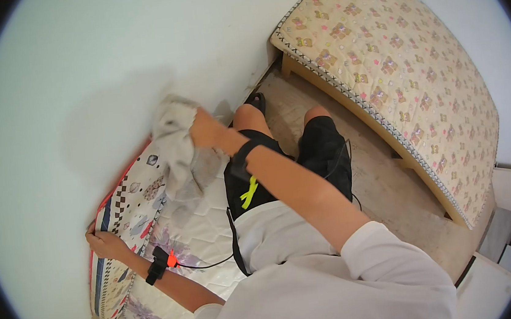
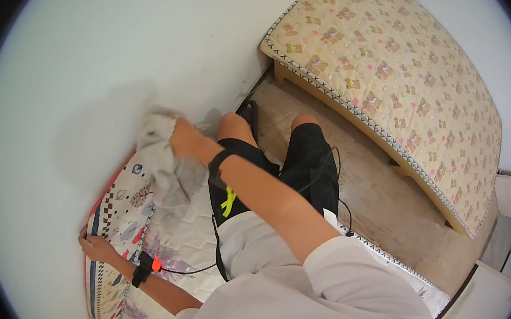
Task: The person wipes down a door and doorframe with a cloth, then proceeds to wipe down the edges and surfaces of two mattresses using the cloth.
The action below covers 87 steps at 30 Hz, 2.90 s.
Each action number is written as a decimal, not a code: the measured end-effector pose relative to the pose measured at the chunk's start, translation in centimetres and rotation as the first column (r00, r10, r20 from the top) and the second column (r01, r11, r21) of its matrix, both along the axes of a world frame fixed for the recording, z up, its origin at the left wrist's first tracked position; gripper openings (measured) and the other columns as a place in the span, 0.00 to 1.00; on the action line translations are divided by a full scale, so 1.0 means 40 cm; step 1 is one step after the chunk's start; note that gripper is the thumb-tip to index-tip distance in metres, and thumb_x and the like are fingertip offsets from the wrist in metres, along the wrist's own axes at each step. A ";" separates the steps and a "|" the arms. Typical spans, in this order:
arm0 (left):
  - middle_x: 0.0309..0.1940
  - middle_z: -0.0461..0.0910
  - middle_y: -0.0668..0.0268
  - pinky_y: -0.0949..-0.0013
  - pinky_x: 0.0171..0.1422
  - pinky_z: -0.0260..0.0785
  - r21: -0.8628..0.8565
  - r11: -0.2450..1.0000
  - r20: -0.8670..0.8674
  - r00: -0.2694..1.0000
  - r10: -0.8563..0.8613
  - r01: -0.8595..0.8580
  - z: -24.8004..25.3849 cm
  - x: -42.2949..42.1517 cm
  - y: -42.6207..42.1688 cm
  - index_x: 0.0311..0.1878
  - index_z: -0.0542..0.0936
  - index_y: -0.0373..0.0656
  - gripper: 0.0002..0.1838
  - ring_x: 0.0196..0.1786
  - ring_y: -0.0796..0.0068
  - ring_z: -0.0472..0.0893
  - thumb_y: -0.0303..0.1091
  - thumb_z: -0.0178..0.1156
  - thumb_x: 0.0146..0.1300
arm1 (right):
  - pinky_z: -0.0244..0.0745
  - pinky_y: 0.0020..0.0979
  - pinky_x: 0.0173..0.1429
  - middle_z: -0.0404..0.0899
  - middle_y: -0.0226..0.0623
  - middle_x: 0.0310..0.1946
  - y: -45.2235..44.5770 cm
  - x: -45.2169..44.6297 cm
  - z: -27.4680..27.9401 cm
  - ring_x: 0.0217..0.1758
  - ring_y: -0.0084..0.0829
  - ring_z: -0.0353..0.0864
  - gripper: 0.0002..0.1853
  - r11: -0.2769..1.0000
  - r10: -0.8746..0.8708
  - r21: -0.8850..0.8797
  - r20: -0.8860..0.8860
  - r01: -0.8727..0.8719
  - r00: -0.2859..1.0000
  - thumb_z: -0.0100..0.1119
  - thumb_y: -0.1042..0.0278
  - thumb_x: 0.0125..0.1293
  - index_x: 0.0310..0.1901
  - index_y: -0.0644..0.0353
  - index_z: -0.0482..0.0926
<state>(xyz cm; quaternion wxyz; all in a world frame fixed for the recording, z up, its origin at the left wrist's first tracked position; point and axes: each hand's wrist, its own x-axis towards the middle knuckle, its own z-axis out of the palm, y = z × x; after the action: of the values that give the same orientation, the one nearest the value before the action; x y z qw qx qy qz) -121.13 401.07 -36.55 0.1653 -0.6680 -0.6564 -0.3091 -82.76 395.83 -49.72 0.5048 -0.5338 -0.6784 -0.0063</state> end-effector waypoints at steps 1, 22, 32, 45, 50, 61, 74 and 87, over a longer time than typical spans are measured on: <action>0.40 0.84 0.58 0.53 0.52 0.68 -0.002 1.000 0.004 1.000 0.014 -0.014 -0.001 -0.002 0.005 0.43 0.83 0.45 0.16 0.44 0.53 0.80 0.31 0.44 0.63 | 0.74 0.41 0.58 0.77 0.39 0.56 -0.021 0.021 0.021 0.55 0.42 0.79 0.27 0.996 -0.018 -0.083 -0.084 0.011 0.996 0.64 0.61 0.51 0.55 0.57 0.75; 0.46 0.85 0.60 0.55 0.52 0.71 -0.033 0.999 0.009 1.000 0.027 -0.027 -0.018 -0.030 0.021 0.49 0.84 0.48 0.20 0.47 0.55 0.82 0.35 0.42 0.64 | 0.66 0.46 0.61 0.68 0.36 0.66 -0.047 -0.196 0.075 0.64 0.42 0.67 0.32 0.921 0.085 -0.349 -0.248 -0.171 0.965 0.66 0.61 0.47 0.58 0.54 0.77; 0.44 0.85 0.62 0.54 0.53 0.69 -0.004 0.999 -0.009 0.999 0.037 -0.038 -0.023 -0.027 0.023 0.46 0.84 0.50 0.19 0.47 0.55 0.81 0.33 0.43 0.64 | 0.64 0.51 0.61 0.68 0.55 0.63 -0.051 -0.212 0.152 0.63 0.51 0.66 0.24 0.854 -0.066 -0.508 0.116 0.116 0.991 0.64 0.58 0.44 0.45 0.59 0.85; 0.44 0.85 0.58 0.55 0.52 0.71 0.042 0.999 0.018 1.000 0.020 -0.021 -0.020 -0.020 0.017 0.45 0.85 0.45 0.19 0.45 0.54 0.82 0.34 0.43 0.63 | 0.67 0.45 0.59 0.63 0.43 0.68 -0.094 -0.253 0.122 0.64 0.48 0.68 0.33 0.974 0.160 -0.134 -0.148 -0.180 0.976 0.66 0.62 0.44 0.58 0.52 0.74; 0.44 0.85 0.61 0.57 0.54 0.71 0.013 0.999 0.028 0.999 0.045 -0.045 -0.012 -0.005 0.009 0.45 0.85 0.47 0.18 0.47 0.57 0.82 0.33 0.44 0.63 | 0.69 0.44 0.59 0.69 0.46 0.63 -0.039 -0.145 0.108 0.66 0.42 0.68 0.32 0.900 -0.080 -0.435 -0.249 -0.038 0.965 0.62 0.61 0.49 0.60 0.55 0.75; 0.42 0.86 0.58 0.54 0.49 0.72 0.055 0.998 0.029 1.000 -0.010 0.008 -0.016 -0.013 0.011 0.45 0.86 0.47 0.19 0.44 0.53 0.83 0.35 0.45 0.63 | 0.60 0.48 0.66 0.72 0.45 0.60 -0.108 -0.365 0.217 0.64 0.45 0.67 0.25 0.965 0.159 -0.210 -0.005 -0.157 0.987 0.62 0.66 0.43 0.47 0.64 0.82; 0.41 0.85 0.62 0.57 0.52 0.70 0.097 0.995 0.010 1.000 0.000 -0.001 -0.019 -0.010 0.013 0.42 0.85 0.46 0.16 0.46 0.56 0.81 0.32 0.47 0.63 | 0.55 0.39 0.73 0.72 0.30 0.65 -0.067 -0.214 0.140 0.69 0.34 0.67 0.34 0.912 0.315 -0.140 -0.362 -0.386 0.877 0.62 0.78 0.42 0.58 0.48 0.77; 0.42 0.85 0.59 0.55 0.53 0.70 0.090 0.996 0.029 0.999 0.020 -0.022 -0.014 0.004 0.003 0.43 0.85 0.46 0.18 0.45 0.55 0.81 0.33 0.45 0.61 | 0.67 0.38 0.65 0.74 0.38 0.61 -0.117 -0.156 0.098 0.62 0.44 0.72 0.29 0.966 0.024 -0.228 -0.377 -0.118 0.926 0.63 0.74 0.48 0.58 0.53 0.76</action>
<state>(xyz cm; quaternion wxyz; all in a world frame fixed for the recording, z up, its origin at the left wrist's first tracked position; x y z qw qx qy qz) -120.96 401.18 -37.11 0.1893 -0.6487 -0.6510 -0.3458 -88.99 391.16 -45.80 0.5535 -0.5587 -0.5852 0.1975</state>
